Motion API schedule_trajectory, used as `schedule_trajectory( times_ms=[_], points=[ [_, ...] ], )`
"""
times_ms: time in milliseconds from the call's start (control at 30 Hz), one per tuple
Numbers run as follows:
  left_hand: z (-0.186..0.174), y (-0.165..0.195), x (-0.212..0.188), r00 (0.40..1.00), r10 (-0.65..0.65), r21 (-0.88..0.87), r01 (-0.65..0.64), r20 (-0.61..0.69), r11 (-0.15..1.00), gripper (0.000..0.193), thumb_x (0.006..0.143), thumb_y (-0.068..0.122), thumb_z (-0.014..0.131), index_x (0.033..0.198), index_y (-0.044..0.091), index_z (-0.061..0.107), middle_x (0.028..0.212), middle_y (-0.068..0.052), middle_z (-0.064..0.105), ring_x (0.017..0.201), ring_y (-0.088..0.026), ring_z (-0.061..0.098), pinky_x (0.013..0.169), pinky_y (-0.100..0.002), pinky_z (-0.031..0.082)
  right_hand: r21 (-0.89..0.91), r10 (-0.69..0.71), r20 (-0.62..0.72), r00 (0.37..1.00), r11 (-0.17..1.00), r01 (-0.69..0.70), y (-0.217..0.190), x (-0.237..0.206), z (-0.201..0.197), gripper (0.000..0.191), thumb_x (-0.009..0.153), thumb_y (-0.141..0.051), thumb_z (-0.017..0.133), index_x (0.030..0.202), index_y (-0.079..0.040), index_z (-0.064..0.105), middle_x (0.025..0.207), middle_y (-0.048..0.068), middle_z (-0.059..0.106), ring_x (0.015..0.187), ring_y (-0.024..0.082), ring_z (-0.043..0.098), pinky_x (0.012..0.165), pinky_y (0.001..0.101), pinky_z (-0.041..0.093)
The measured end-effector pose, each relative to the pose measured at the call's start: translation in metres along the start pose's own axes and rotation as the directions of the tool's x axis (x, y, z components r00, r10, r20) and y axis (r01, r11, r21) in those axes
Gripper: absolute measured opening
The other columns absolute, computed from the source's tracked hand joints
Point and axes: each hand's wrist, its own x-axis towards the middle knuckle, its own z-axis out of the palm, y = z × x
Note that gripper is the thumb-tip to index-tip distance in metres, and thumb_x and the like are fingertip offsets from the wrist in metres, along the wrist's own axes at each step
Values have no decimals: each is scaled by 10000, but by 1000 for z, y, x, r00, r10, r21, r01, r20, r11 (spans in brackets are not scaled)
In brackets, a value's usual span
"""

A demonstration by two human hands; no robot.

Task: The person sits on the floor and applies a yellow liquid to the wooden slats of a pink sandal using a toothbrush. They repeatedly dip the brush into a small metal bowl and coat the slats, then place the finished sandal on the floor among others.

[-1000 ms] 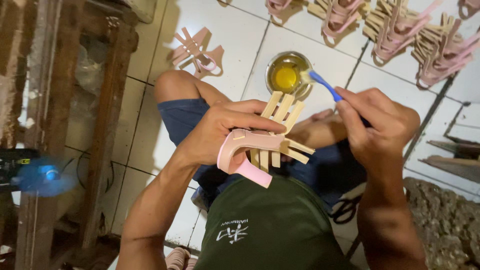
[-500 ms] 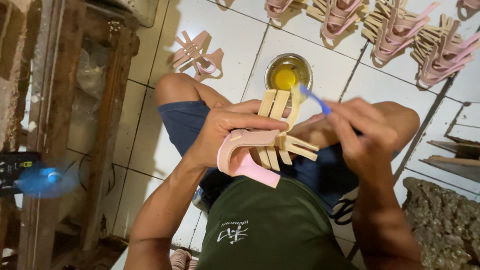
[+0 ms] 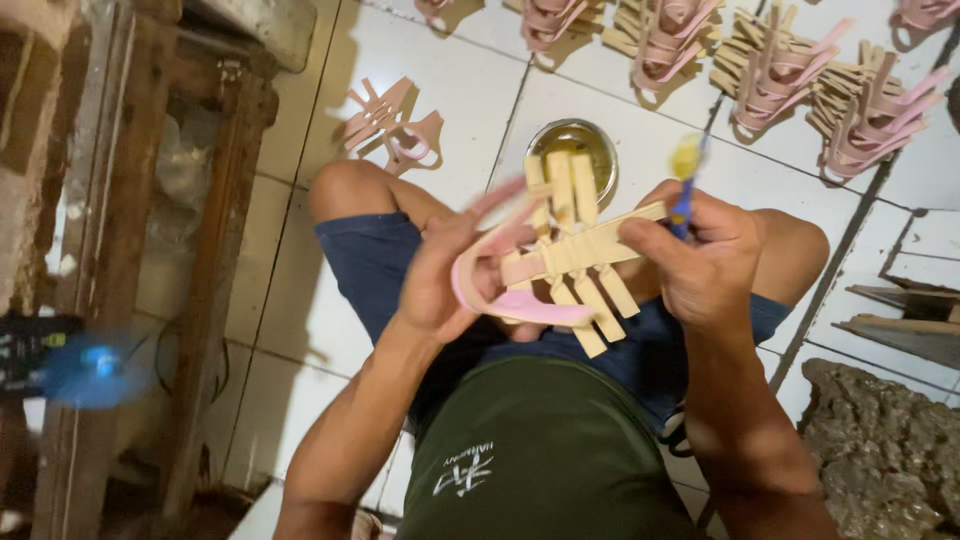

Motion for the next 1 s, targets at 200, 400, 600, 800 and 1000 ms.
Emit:
schedule_trajectory(
  times_ms=[200,400,600,800,1000],
  points=[
    [-20,-14,-7,967,-177,441,243,-186,864,412,947,-6,739,1322,-126,615,1166,-153,716,1015,-191,698,889,-326,581,-130,-56,182,982,988,80,4,-6,16,219,877,49,792,1074,65,698,953,30,675,796,73,574,703,219,479],
    [5,-14,-3,960,55,546,109,-276,831,483,910,8,730,1364,-58,578,1117,-103,722,961,-148,698,841,-287,585,-333,-142,200,969,921,203,-43,1,5,261,967,55,619,1218,42,687,949,45,659,843,104,606,763,210,472],
    [23,3,-2,984,27,522,69,-174,850,499,932,14,724,1398,-45,557,1186,-94,705,1024,-132,687,885,-285,585,-565,-226,258,939,753,336,-62,5,15,214,951,78,709,1163,69,732,858,118,663,741,151,611,627,223,447],
    [25,7,-3,982,25,563,87,-188,822,511,948,17,724,1424,-54,553,1180,-94,696,1024,-129,670,888,-287,572,-564,-307,223,925,733,380,-64,5,14,186,978,47,710,1160,29,747,891,108,687,718,142,633,642,223,459],
    [24,7,0,988,11,543,76,-154,836,544,925,4,709,1431,-81,525,1251,-140,687,1106,-179,675,975,-324,564,-563,-220,79,972,795,226,-54,8,13,185,1008,72,700,1188,58,738,867,118,670,771,153,612,688,239,462]
  ],
)
